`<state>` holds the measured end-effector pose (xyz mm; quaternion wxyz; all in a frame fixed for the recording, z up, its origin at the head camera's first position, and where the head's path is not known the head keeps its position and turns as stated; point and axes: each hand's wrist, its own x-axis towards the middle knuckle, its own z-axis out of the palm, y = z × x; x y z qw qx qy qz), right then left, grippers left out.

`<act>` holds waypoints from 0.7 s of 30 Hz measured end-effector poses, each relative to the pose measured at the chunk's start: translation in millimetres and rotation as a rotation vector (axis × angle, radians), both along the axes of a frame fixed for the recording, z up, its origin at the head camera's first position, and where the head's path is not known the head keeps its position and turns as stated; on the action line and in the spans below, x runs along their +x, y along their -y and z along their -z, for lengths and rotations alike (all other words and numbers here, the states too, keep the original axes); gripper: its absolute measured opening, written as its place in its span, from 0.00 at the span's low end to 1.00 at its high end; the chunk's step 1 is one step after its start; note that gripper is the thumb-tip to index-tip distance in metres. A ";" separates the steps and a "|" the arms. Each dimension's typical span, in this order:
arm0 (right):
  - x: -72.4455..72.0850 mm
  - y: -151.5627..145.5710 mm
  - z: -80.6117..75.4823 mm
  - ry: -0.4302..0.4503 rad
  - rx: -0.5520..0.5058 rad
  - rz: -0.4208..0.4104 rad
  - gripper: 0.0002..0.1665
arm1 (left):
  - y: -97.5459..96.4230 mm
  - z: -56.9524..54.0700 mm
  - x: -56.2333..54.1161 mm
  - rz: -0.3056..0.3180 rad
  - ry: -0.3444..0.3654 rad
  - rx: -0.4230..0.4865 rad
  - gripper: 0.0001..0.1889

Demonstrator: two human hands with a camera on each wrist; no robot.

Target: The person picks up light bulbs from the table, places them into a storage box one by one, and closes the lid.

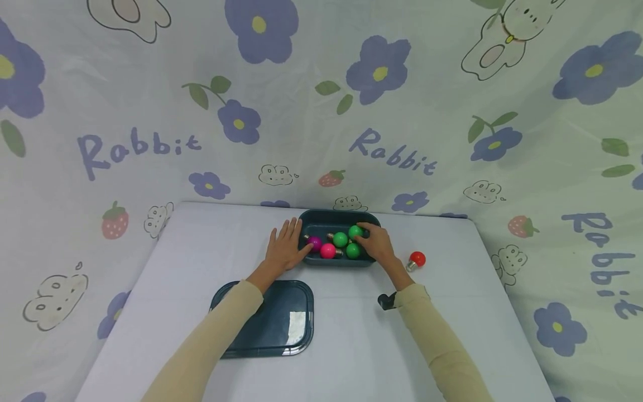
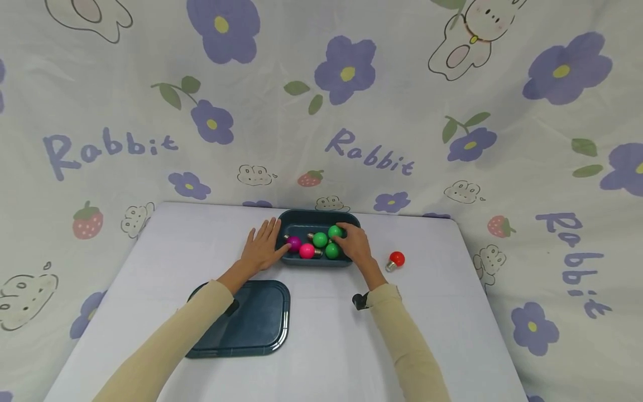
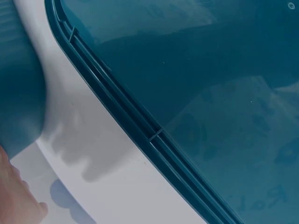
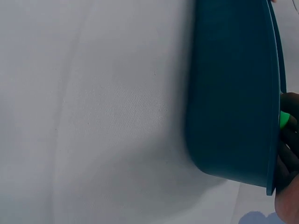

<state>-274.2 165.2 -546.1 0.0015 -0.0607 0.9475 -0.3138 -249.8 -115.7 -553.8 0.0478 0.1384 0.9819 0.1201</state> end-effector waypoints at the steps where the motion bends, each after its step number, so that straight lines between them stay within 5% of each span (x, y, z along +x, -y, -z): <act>1: -0.5 0.0 0.1 0.000 -0.001 -0.001 0.27 | 0.0 0.2 -0.1 0.001 -0.002 0.002 0.46; 21: -14.1 5.8 -6.6 0.042 0.012 0.000 0.27 | -0.6 1.4 -1.1 -0.003 0.001 0.000 0.46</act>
